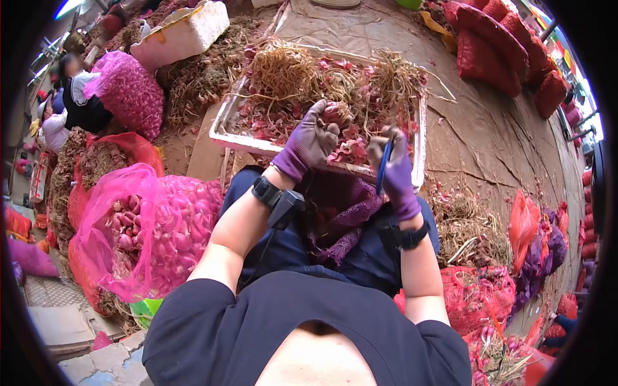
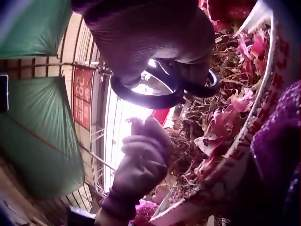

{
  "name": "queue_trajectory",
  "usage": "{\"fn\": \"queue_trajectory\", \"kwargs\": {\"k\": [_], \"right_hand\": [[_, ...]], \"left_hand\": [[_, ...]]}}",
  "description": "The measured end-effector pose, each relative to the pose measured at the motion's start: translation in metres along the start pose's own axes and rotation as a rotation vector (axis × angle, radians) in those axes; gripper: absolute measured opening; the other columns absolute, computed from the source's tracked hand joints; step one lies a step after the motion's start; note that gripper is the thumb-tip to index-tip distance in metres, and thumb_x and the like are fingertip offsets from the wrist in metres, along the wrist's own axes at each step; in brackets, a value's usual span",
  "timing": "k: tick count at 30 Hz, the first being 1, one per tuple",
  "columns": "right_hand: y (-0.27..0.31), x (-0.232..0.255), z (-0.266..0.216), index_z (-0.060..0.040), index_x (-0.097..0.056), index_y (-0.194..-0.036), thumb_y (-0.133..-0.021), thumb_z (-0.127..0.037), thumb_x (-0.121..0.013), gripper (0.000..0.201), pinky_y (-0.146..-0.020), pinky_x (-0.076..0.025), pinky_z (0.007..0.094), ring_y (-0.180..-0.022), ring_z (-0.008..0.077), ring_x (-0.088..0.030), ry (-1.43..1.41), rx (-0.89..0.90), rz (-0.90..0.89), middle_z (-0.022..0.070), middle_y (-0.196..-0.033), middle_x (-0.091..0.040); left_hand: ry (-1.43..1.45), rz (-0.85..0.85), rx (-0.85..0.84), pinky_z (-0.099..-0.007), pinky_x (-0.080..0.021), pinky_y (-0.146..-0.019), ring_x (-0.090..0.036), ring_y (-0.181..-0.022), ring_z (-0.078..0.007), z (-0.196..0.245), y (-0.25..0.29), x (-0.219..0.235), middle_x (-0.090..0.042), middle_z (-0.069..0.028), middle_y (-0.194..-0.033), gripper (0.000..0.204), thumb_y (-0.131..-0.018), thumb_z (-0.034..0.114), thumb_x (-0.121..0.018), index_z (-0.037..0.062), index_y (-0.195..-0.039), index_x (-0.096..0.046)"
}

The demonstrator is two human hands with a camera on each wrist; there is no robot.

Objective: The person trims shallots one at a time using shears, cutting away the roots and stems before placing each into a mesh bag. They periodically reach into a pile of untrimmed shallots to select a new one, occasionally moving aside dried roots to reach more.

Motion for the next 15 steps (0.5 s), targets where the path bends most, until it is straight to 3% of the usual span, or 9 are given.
{"fn": "queue_trajectory", "kwargs": {"k": [1, 2, 4, 6, 7, 8, 10, 11, 15], "right_hand": [[0.004, 0.004, 0.000, -0.0034, -0.045, -0.117, -0.079, -0.032, -0.076, 0.057, -0.072, -0.050, 0.0344, -0.083, 0.0227, -0.063, 0.380, 0.085, -0.006, 0.0131, -0.096, -0.059], [0.008, -0.001, -0.004, -0.0025, -0.046, -0.117, -0.073, -0.039, -0.079, 0.066, -0.077, -0.047, 0.0415, -0.087, 0.0325, -0.060, 0.546, 0.345, 0.028, 0.0173, -0.094, -0.058], [0.016, -0.006, 0.001, -0.0028, -0.048, -0.116, -0.072, -0.041, -0.079, 0.067, -0.080, -0.046, 0.0440, -0.089, 0.0381, -0.058, 0.656, 0.345, -0.023, 0.0197, -0.096, -0.058], [0.017, -0.011, 0.009, -0.0033, -0.049, -0.115, -0.071, -0.043, -0.080, 0.067, -0.080, -0.045, 0.0449, -0.091, 0.0372, -0.058, 0.693, 0.390, 0.012, 0.0180, -0.096, -0.059], [0.016, -0.013, 0.012, -0.0034, -0.049, -0.115, -0.070, -0.043, -0.080, 0.067, -0.080, -0.045, 0.0449, -0.091, 0.0372, -0.058, 0.713, 0.392, 0.022, 0.0175, -0.096, -0.060], [0.015, -0.016, 0.012, -0.0035, -0.050, -0.115, -0.070, -0.044, -0.080, 0.067, -0.080, -0.045, 0.0450, -0.091, 0.0372, -0.058, 0.732, 0.393, 0.031, 0.0170, -0.095, -0.060], [0.015, -0.022, 0.009, -0.0037, -0.051, -0.113, -0.071, -0.044, -0.079, 0.065, -0.079, -0.045, 0.0452, -0.090, 0.0372, -0.058, 0.732, 0.405, 0.045, 0.0169, -0.094, -0.060], [0.013, -0.023, 0.011, -0.0040, -0.051, -0.113, -0.072, -0.044, -0.079, 0.064, -0.078, -0.045, 0.0450, -0.089, 0.0370, -0.058, 0.693, 0.369, 0.044, 0.0171, -0.093, -0.060], [0.011, -0.025, 0.007, -0.0037, -0.050, -0.114, -0.078, -0.037, -0.076, 0.056, -0.072, -0.047, 0.0414, -0.082, 0.0375, -0.060, 0.593, 0.226, -0.012, 0.0165, -0.090, -0.062]], "left_hand": [[0.011, 0.086, -0.075, -0.0198, -0.050, -0.048, -0.057, -0.056, -0.0100, 0.003, 0.000, 0.000, -0.063, -0.0051, -0.078, 0.026, -0.095, 0.041, -0.056, 0.0166, -0.101, -0.062], [0.024, 0.172, -0.148, -0.0195, -0.050, -0.047, -0.058, -0.056, -0.0103, 0.005, 0.000, -0.001, -0.062, -0.0043, -0.074, 0.023, -0.094, 0.039, -0.058, 0.0169, -0.099, -0.062], [0.041, 0.196, -0.184, -0.0194, -0.050, -0.047, -0.058, -0.057, -0.0105, 0.005, -0.001, -0.007, -0.062, -0.0038, -0.074, 0.019, -0.093, 0.036, -0.061, 0.0177, -0.099, -0.062], [-0.013, 0.203, -0.183, -0.0185, -0.049, -0.046, -0.058, -0.059, -0.0101, 0.003, -0.004, -0.002, -0.063, -0.0007, -0.076, 0.018, -0.094, 0.035, -0.061, 0.0187, -0.099, -0.062], [-0.035, 0.097, -0.153, -0.0186, -0.048, -0.048, -0.057, -0.061, -0.0091, 0.001, -0.007, -0.002, -0.065, 0.0026, -0.079, 0.018, -0.094, 0.035, -0.060, 0.0187, -0.099, -0.064], [-0.037, 0.097, -0.151, -0.0186, -0.048, -0.048, -0.057, -0.061, -0.0091, -0.004, -0.006, -0.006, -0.065, 0.0026, -0.079, 0.018, -0.094, 0.035, -0.060, 0.0187, -0.099, -0.064], [-0.174, 0.245, -0.264, -0.0194, -0.047, -0.053, -0.057, -0.063, -0.0079, -0.013, -0.002, -0.011, -0.066, 0.0050, -0.083, 0.021, -0.095, 0.037, -0.058, 0.0173, -0.098, -0.065], [-0.245, 0.119, -0.242, -0.0212, -0.047, -0.056, -0.056, -0.065, -0.0077, -0.014, 0.000, -0.015, -0.066, 0.0047, -0.084, 0.025, -0.095, 0.039, -0.057, 0.0163, -0.096, -0.066], [-0.267, 0.108, -0.257, -0.0217, -0.049, -0.055, -0.057, -0.065, -0.0088, -0.012, -0.007, -0.002, -0.065, 0.0027, -0.084, 0.028, -0.095, 0.042, -0.055, 0.0173, -0.100, -0.066]]}}
Point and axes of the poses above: each hand's wrist, its own y-axis away from the middle knuckle, its own x-axis out of the back of the hand, z = x × y, the point moved 4 cm from there along -y, towards the middle knuckle
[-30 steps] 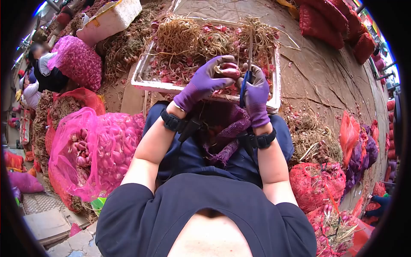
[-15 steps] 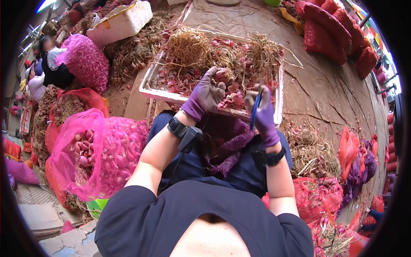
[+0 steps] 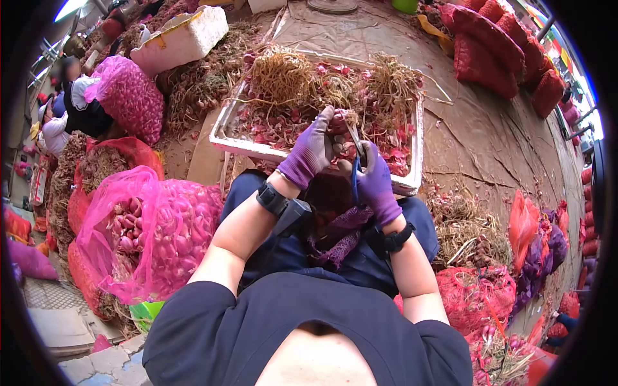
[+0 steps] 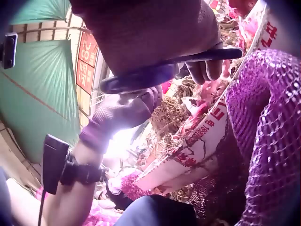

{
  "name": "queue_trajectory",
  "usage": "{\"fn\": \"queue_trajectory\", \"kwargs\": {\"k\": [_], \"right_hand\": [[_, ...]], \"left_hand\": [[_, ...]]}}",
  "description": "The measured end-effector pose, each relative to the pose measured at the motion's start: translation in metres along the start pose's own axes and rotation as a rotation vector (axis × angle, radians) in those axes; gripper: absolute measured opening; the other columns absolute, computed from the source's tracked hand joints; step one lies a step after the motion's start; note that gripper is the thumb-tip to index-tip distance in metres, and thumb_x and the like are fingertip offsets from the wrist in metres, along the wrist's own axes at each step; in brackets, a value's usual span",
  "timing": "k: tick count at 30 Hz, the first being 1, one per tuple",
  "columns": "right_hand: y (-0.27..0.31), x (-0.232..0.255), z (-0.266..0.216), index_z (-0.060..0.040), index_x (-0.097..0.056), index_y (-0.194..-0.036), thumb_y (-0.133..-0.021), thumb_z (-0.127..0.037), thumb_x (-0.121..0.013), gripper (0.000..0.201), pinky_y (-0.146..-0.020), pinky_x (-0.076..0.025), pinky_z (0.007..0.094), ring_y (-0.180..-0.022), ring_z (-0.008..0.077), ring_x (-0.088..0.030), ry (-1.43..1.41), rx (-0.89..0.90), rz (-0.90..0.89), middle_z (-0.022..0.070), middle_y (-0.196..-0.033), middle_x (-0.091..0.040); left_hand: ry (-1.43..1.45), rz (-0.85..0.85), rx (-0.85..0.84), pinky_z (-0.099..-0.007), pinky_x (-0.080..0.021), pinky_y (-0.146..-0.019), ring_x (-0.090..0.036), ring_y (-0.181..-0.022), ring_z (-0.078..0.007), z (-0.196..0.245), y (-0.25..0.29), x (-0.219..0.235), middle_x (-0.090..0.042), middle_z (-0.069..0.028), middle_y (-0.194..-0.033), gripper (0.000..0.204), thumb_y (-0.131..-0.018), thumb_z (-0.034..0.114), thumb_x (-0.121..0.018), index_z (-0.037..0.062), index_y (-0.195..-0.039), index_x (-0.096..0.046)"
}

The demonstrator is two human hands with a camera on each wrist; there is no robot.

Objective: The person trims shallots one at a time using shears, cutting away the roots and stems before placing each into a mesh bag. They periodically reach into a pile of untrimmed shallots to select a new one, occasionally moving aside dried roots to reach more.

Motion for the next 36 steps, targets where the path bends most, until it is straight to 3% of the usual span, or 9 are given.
{"fn": "queue_trajectory", "kwargs": {"k": [3, 9, 13, 20, 23, 26, 28, 31, 36], "right_hand": [[0.001, -0.002, 0.000, -0.0039, -0.053, -0.110, -0.083, -0.034, -0.071, 0.045, -0.071, -0.048, 0.0391, -0.081, 0.0362, -0.061, -0.169, -0.098, -0.035, 0.0157, -0.089, -0.062], [0.000, 0.000, 0.003, -0.0056, -0.056, -0.108, -0.091, -0.035, -0.062, 0.035, -0.070, -0.048, 0.0389, -0.078, 0.0345, -0.063, -0.072, -0.129, 0.018, 0.0185, -0.087, -0.062], [-0.001, 0.003, 0.010, -0.0067, -0.057, -0.105, -0.091, -0.043, -0.059, 0.039, -0.068, -0.048, 0.0401, -0.076, 0.0359, -0.063, 0.019, -0.118, 0.003, 0.0194, -0.082, -0.062], [-0.008, -0.004, 0.019, -0.0047, -0.053, -0.088, -0.089, -0.057, -0.054, 0.052, -0.066, -0.045, 0.0435, -0.073, 0.0396, -0.060, 0.179, -0.224, -0.135, 0.0204, -0.074, -0.060], [-0.009, -0.008, 0.026, -0.0051, -0.054, -0.088, -0.090, -0.059, -0.052, 0.054, -0.061, -0.045, 0.0406, -0.067, 0.0316, -0.062, 0.127, -0.222, -0.119, 0.0158, -0.069, -0.059], [-0.009, -0.008, 0.027, -0.0072, -0.055, -0.090, -0.091, -0.062, -0.048, 0.056, -0.052, -0.044, 0.0327, -0.058, 0.0191, -0.060, -0.161, -0.293, -0.201, 0.0075, -0.064, -0.057], [-0.002, -0.008, 0.020, -0.0104, -0.056, -0.094, -0.091, -0.065, -0.046, 0.056, -0.045, -0.040, 0.0241, -0.051, 0.0087, -0.053, -0.699, -0.534, -0.355, -0.0004, -0.062, -0.054], [0.004, -0.005, 0.024, -0.0097, -0.055, -0.107, -0.093, -0.061, -0.047, 0.053, -0.043, -0.035, 0.0178, -0.048, 0.0017, -0.043, -0.827, -0.607, -0.429, -0.0044, -0.065, -0.050], [0.010, -0.005, 0.021, -0.0098, -0.052, -0.094, -0.094, -0.059, -0.048, 0.049, -0.041, -0.033, 0.0204, -0.046, 0.0047, -0.040, -1.064, -0.701, -0.474, -0.0040, -0.061, -0.045]], "left_hand": [[-0.010, -0.103, 0.021, -0.0217, -0.049, -0.056, -0.056, -0.066, -0.0103, 0.000, -0.003, 0.001, -0.064, 0.0024, -0.085, 0.028, -0.096, 0.042, -0.055, 0.0166, -0.101, -0.066], [0.016, 0.144, 0.045, -0.0247, -0.050, -0.053, -0.057, -0.065, -0.0122, -0.007, -0.006, 0.007, -0.062, 0.0007, -0.081, 0.029, -0.094, 0.042, -0.058, 0.0148, -0.102, -0.064], [-0.028, 0.078, 0.022, -0.0260, -0.051, -0.052, -0.057, -0.064, -0.0130, -0.008, -0.011, 0.015, -0.062, -0.0004, -0.081, 0.030, -0.094, 0.041, -0.059, 0.0125, -0.102, -0.064], [-0.007, 0.297, 0.148, -0.0214, -0.049, -0.045, -0.056, -0.063, -0.0119, -0.011, -0.020, 0.024, -0.061, -0.0014, -0.085, 0.032, -0.092, 0.043, -0.060, 0.0134, -0.103, -0.064], [-0.009, 0.247, 0.153, -0.0197, -0.048, -0.044, -0.055, -0.063, -0.0110, -0.014, -0.024, 0.025, -0.062, -0.0002, -0.088, 0.032, -0.093, 0.045, -0.058, 0.0150, -0.104, -0.064], [-0.022, 0.209, 0.133, -0.0188, -0.049, -0.046, -0.054, -0.062, -0.0101, -0.012, -0.024, 0.021, -0.063, 0.0011, -0.090, 0.033, -0.096, 0.044, -0.054, 0.0146, -0.106, -0.064], [-0.028, 0.188, 0.133, -0.0172, -0.048, -0.046, -0.055, -0.061, -0.0085, -0.009, -0.016, 0.010, -0.063, 0.0033, -0.087, 0.028, -0.097, 0.039, -0.053, 0.0156, -0.108, -0.064], [0.030, 0.107, 0.166, -0.0174, -0.048, -0.046, -0.055, -0.060, -0.0074, -0.013, -0.024, 0.017, -0.066, 0.0013, -0.090, 0.030, -0.099, 0.037, -0.049, 0.0132, -0.108, -0.064], [-0.080, 0.046, 0.077, -0.0202, -0.051, -0.053, -0.059, -0.066, -0.0088, -0.013, -0.015, 0.016, -0.067, -0.0028, -0.094, 0.033, -0.099, 0.037, -0.049, 0.0093, -0.110, -0.062]]}}
Point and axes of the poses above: each hand's wrist, its own y-axis away from the middle knuckle, its own x-axis out of the back of the hand, z = x × y, the point moved 4 cm from there along -y, towards the middle knuckle
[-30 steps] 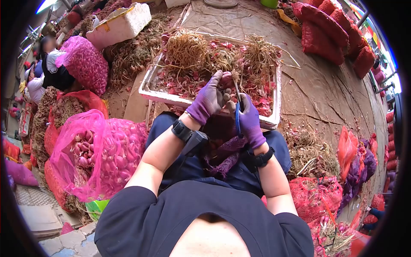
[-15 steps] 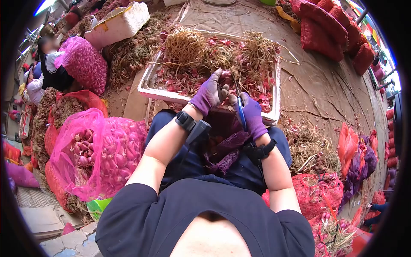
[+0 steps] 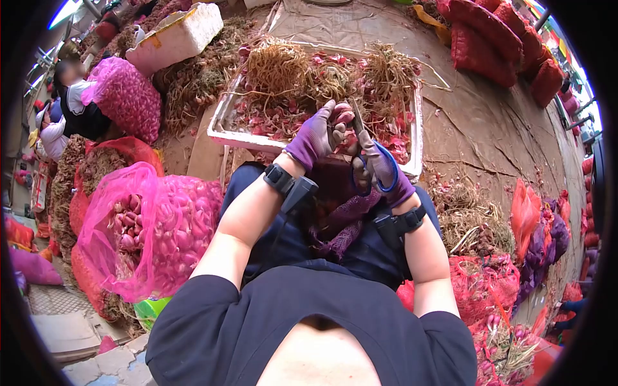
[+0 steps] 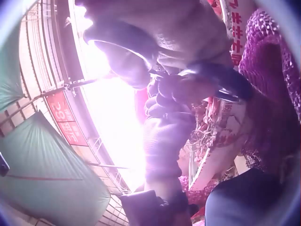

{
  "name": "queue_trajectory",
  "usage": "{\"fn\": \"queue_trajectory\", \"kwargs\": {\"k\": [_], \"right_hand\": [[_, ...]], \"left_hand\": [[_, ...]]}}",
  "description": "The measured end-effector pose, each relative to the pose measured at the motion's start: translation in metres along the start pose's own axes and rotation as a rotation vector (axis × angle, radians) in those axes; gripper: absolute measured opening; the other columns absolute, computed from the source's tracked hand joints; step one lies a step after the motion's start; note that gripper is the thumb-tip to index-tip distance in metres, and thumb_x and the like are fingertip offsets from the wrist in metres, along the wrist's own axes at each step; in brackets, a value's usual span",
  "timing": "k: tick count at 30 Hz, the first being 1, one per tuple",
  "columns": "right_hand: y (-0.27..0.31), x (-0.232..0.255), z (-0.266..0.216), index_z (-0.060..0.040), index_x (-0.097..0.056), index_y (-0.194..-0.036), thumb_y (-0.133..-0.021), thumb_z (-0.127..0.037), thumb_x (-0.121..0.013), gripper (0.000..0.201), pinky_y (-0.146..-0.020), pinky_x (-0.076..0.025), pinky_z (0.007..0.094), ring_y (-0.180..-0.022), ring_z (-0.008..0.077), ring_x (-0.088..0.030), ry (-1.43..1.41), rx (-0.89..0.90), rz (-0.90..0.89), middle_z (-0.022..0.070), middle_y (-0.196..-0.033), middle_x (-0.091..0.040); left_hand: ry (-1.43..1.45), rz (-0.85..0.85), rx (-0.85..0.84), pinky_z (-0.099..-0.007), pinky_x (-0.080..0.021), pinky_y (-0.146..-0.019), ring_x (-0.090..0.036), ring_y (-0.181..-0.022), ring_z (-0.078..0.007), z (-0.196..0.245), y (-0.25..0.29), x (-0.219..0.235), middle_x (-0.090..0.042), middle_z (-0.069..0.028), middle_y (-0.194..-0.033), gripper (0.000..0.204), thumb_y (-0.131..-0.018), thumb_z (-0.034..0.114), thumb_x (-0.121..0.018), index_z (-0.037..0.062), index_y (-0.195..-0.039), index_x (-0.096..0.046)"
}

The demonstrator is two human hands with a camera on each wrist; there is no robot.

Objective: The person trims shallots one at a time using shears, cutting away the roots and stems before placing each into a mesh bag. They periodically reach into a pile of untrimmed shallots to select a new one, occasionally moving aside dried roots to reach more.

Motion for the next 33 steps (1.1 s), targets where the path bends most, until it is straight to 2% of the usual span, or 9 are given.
{"fn": "queue_trajectory", "kwargs": {"k": [2, 4, 8, 17, 20, 23, 25, 27, 33], "right_hand": [[0.000, -0.006, -0.010, -0.0085, -0.052, -0.095, -0.094, -0.058, -0.049, 0.050, -0.043, -0.037, 0.0240, -0.048, 0.0077, -0.044, 0.218, 0.059, 0.099, -0.0014, -0.062, -0.047], [-0.019, 0.014, -0.004, -0.0049, -0.052, -0.097, -0.090, -0.056, -0.057, 0.052, -0.059, -0.048, 0.0379, -0.062, 0.0238, -0.059, 0.780, 0.323, 0.319, 0.0097, -0.070, -0.057], [0.000, -0.004, -0.019, -0.0056, -0.051, -0.106, -0.079, -0.057, -0.068, 0.060, -0.070, -0.047, 0.0460, -0.081, 0.0389, -0.062, 1.148, 0.488, 0.452, 0.0179, -0.084, -0.063], [-0.005, 0.001, -0.019, -0.0076, -0.051, -0.101, -0.086, -0.048, -0.065, 0.046, -0.065, -0.048, 0.0416, -0.073, 0.0362, -0.062, 1.067, 0.654, 0.568, 0.0136, -0.075, -0.061], [-0.013, 0.010, -0.017, -0.0061, -0.053, -0.097, -0.087, -0.056, -0.060, 0.051, -0.061, -0.048, 0.0381, -0.065, 0.0283, -0.063, 1.149, 0.452, 0.581, 0.0122, -0.069, -0.060], [-0.023, 0.017, -0.016, -0.0054, -0.055, -0.096, -0.088, -0.064, -0.053, 0.059, -0.051, -0.048, 0.0270, -0.054, 0.0130, -0.060, 0.639, 0.233, 0.501, 0.0071, -0.066, -0.061], [-0.031, 0.027, -0.019, -0.0056, -0.055, -0.103, -0.088, -0.052, -0.064, 0.049, -0.056, -0.052, 0.0273, -0.066, 0.0142, -0.064, 0.818, 0.299, 0.599, 0.0086, -0.077, -0.065], [-0.025, 0.012, -0.029, -0.0058, -0.056, -0.104, -0.078, -0.038, -0.078, 0.047, -0.073, -0.051, 0.0361, -0.078, 0.0227, -0.065, 0.562, 0.681, 0.616, 0.0095, -0.090, -0.067], [-0.017, -0.011, -0.044, -0.0061, -0.052, -0.116, -0.081, -0.001, -0.068, 0.038, -0.073, -0.052, 0.0261, -0.086, 0.0116, -0.063, 0.691, 0.968, 0.420, 0.0048, -0.096, -0.063]], "left_hand": [[-0.217, -0.006, -0.178, -0.0264, -0.057, -0.064, -0.063, -0.077, -0.0132, 0.006, 0.000, 0.000, -0.066, -0.0053, -0.098, 0.035, -0.098, 0.038, -0.051, 0.0077, -0.112, -0.059], [-0.080, -0.021, -0.077, -0.0285, -0.057, -0.069, -0.064, -0.083, -0.0153, 0.009, -0.002, -0.001, -0.066, -0.0060, -0.099, 0.035, -0.097, 0.038, -0.053, 0.0072, -0.112, -0.059], [0.028, -0.027, -0.042, -0.0329, -0.056, -0.076, -0.065, -0.088, -0.0188, 0.010, -0.008, -0.006, -0.066, -0.0057, -0.095, 0.029, -0.097, 0.035, -0.054, 0.0086, -0.105, -0.061], [-0.049, -0.345, -0.014, -0.0428, -0.052, -0.083, -0.063, -0.094, -0.0200, 0.012, -0.004, -0.012, -0.066, -0.0070, -0.104, 0.031, -0.101, 0.033, -0.047, 0.0067, -0.110, -0.060], [-0.009, -0.280, 0.005, -0.0420, -0.054, -0.078, -0.064, -0.091, -0.0199, 0.004, -0.007, -0.003, -0.066, -0.0060, -0.098, 0.029, -0.101, 0.031, -0.047, 0.0068, -0.107, -0.060], [0.034, -0.179, 0.017, -0.0393, -0.056, -0.074, -0.064, -0.087, -0.0187, 0.000, -0.007, 0.004, -0.066, -0.0037, -0.094, 0.027, -0.100, 0.032, -0.049, 0.0080, -0.103, -0.061], [0.144, -0.159, 0.050, -0.0365, -0.055, -0.086, -0.064, -0.096, -0.0203, -0.004, -0.008, 0.019, -0.066, -0.0060, -0.097, 0.028, -0.101, 0.030, -0.047, 0.0052, -0.108, -0.060], [0.129, -0.127, 0.050, -0.0342, -0.054, -0.087, -0.064, -0.093, -0.0175, -0.008, -0.002, 0.015, -0.066, -0.0040, -0.098, 0.028, -0.102, 0.029, -0.045, 0.0060, -0.111, -0.059], [-0.201, -0.263, -0.041, -0.0321, -0.052, -0.087, -0.059, -0.096, -0.0121, -0.008, 0.030, -0.028, -0.061, -0.0014, -0.105, 0.032, -0.102, 0.031, -0.043, 0.0090, -0.122, -0.056]]}}
Point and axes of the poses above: each hand's wrist, its own y-axis away from the middle knuckle, its own x-axis out of the back of the hand, z = x × y, the point moved 4 cm from there along -y, towards the middle knuckle
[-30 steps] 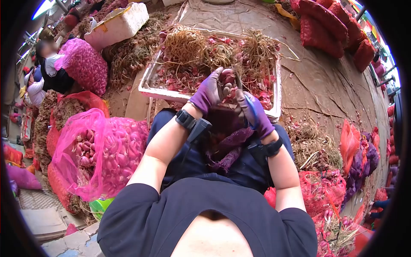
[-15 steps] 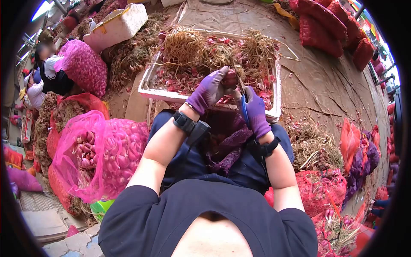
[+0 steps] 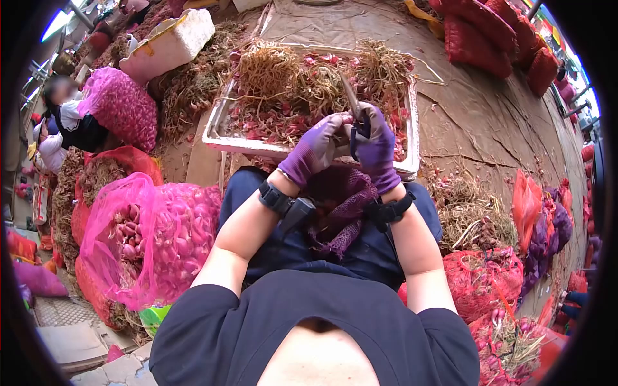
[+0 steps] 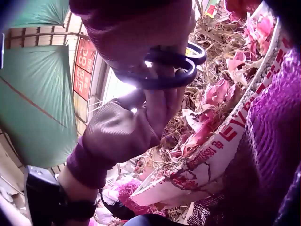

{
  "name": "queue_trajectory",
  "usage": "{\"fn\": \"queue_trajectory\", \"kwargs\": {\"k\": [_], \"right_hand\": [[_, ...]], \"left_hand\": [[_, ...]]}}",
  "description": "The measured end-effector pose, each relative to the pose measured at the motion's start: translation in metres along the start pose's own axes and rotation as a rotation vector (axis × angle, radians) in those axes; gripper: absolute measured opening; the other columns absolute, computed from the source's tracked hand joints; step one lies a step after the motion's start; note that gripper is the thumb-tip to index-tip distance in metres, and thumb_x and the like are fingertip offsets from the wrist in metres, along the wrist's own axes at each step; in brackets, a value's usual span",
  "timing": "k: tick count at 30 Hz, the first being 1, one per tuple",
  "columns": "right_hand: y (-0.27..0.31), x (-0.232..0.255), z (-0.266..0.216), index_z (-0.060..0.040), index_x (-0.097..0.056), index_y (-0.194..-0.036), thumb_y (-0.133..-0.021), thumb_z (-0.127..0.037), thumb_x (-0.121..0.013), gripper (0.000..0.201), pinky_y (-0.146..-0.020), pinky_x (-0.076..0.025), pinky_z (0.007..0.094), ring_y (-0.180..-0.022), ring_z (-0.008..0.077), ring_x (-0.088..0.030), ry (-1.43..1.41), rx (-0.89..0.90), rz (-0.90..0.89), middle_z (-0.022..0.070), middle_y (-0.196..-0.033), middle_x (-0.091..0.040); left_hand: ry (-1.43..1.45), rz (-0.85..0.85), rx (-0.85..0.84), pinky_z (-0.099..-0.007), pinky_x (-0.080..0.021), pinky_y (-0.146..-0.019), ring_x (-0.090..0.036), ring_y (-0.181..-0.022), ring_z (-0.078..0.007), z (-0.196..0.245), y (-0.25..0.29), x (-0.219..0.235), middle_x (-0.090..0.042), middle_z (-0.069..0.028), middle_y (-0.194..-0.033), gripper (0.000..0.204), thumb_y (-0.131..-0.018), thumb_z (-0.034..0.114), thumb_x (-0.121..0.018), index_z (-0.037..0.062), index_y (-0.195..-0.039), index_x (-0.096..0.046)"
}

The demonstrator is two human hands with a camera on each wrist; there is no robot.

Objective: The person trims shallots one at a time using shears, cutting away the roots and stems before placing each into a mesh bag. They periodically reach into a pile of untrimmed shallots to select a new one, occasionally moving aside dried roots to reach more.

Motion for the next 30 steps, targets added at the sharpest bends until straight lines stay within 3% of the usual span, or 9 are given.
{"fn": "queue_trajectory", "kwargs": {"k": [2, 7, 11, 13, 15, 19, 22, 27, 30], "right_hand": [[0.004, -0.003, 0.006, -0.0048, -0.052, -0.115, -0.081, 0.001, -0.068, 0.038, -0.074, -0.052, 0.0236, -0.087, 0.0104, -0.062, -0.453, -0.270, 0.051, 0.0050, -0.098, -0.063], [0.000, 0.011, -0.013, -0.0022, -0.052, -0.116, -0.080, 0.004, -0.068, 0.040, -0.064, -0.053, 0.0216, -0.073, 0.0101, -0.064, -0.575, -0.418, 0.076, 0.0048, -0.089, -0.065], [-0.005, 0.018, 0.023, -0.0020, -0.052, -0.115, -0.081, 0.001, -0.069, 0.038, -0.063, -0.052, 0.0199, -0.075, 0.0094, -0.063, -0.474, -0.411, 0.187, 0.0043, -0.090, -0.065], [0.000, 0.019, 0.033, -0.0023, -0.053, -0.115, -0.082, 0.001, -0.070, 0.037, -0.062, -0.051, 0.0196, -0.075, 0.0086, -0.062, -0.436, -0.365, 0.234, 0.0036, -0.090, -0.065], [0.002, 0.010, 0.019, -0.0053, -0.054, -0.112, -0.082, -0.002, -0.071, 0.035, -0.063, -0.051, 0.0195, -0.075, 0.0076, -0.060, -0.545, -0.319, 0.235, 0.0019, -0.089, -0.064], [0.015, -0.001, -0.006, -0.0106, -0.057, -0.107, -0.079, -0.009, -0.071, 0.031, -0.061, -0.050, 0.0319, -0.067, 0.0164, -0.063, 0.154, -0.116, 0.170, 0.0047, -0.077, -0.063], [0.013, 0.001, -0.012, -0.0111, -0.058, -0.106, -0.079, -0.007, -0.069, 0.029, -0.061, -0.050, 0.0330, -0.065, 0.0226, -0.063, 0.230, -0.097, 0.224, 0.0070, -0.074, -0.062], [0.003, 0.008, 0.021, -0.0063, -0.056, -0.106, -0.082, -0.001, -0.066, 0.026, -0.057, -0.049, 0.0262, -0.065, 0.0062, -0.056, 0.011, -0.263, 0.244, -0.0013, -0.075, -0.060], [0.004, 0.013, 0.011, -0.0071, -0.055, -0.108, -0.082, -0.004, -0.070, 0.030, -0.055, -0.049, 0.0256, -0.063, 0.0072, -0.056, -0.116, -0.337, 0.257, -0.0014, -0.075, -0.059]], "left_hand": [[0.011, -0.057, -0.015, -0.0324, -0.051, -0.087, -0.059, -0.096, -0.0113, 0.003, 0.004, -0.004, -0.060, -0.0002, -0.106, 0.034, -0.102, 0.031, -0.042, 0.0099, -0.126, -0.054], [-0.066, -0.072, 0.118, -0.0327, -0.052, -0.087, -0.058, -0.101, -0.0102, 0.001, 0.009, 0.000, -0.060, -0.0007, -0.113, 0.036, -0.103, 0.032, -0.040, 0.0088, -0.127, -0.053], [-0.196, -0.072, -0.011, -0.0340, -0.052, -0.087, -0.060, -0.101, -0.0122, -0.002, 0.005, 0.010, -0.060, -0.0021, -0.116, 0.033, -0.103, 0.030, -0.041, 0.0084, -0.125, -0.054], [0.080, 0.052, 0.047, -0.0355, -0.053, -0.088, -0.062, -0.100, -0.0148, -0.002, -0.003, 0.028, -0.062, -0.0035, -0.113, 0.028, -0.103, 0.026, -0.043, 0.0081, -0.122, -0.055], [0.038, 0.101, -0.029, -0.0362, -0.053, -0.087, -0.062, -0.100, -0.0158, 0.003, -0.006, 0.024, -0.063, -0.0037, -0.111, 0.026, -0.102, 0.024, -0.045, 0.0082, -0.120, -0.056], [-0.001, 0.178, -0.125, -0.0350, -0.052, -0.089, -0.062, -0.098, -0.0163, -0.004, -0.008, 0.014, -0.064, -0.0041, -0.108, 0.024, -0.100, 0.021, -0.049, 0.0074, -0.119, -0.056], [-0.041, 0.223, -0.151, -0.0314, -0.050, -0.092, -0.062, -0.098, -0.0152, 0.001, -0.004, 0.010, -0.064, -0.0039, -0.108, 0.025, -0.099, 0.021, -0.052, 0.0062, -0.119, -0.056], [-0.212, 0.212, -0.061, -0.0313, -0.056, -0.082, -0.064, -0.097, -0.0141, 0.003, 0.010, 0.005, -0.064, -0.0035, -0.105, 0.024, -0.100, 0.023, -0.051, 0.0059, -0.116, -0.058], [-0.158, 0.265, -0.029, -0.0303, -0.056, -0.082, -0.064, -0.096, -0.0133, 0.004, 0.001, 0.012, -0.065, -0.0039, -0.104, 0.024, -0.101, 0.022, -0.049, 0.0050, -0.114, -0.058]]}}
Point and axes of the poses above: each hand's wrist, its own y-axis away from the middle knuckle, its own x-axis out of the back of the hand, z = x × y, the point moved 4 cm from there along -y, towards the middle knuckle
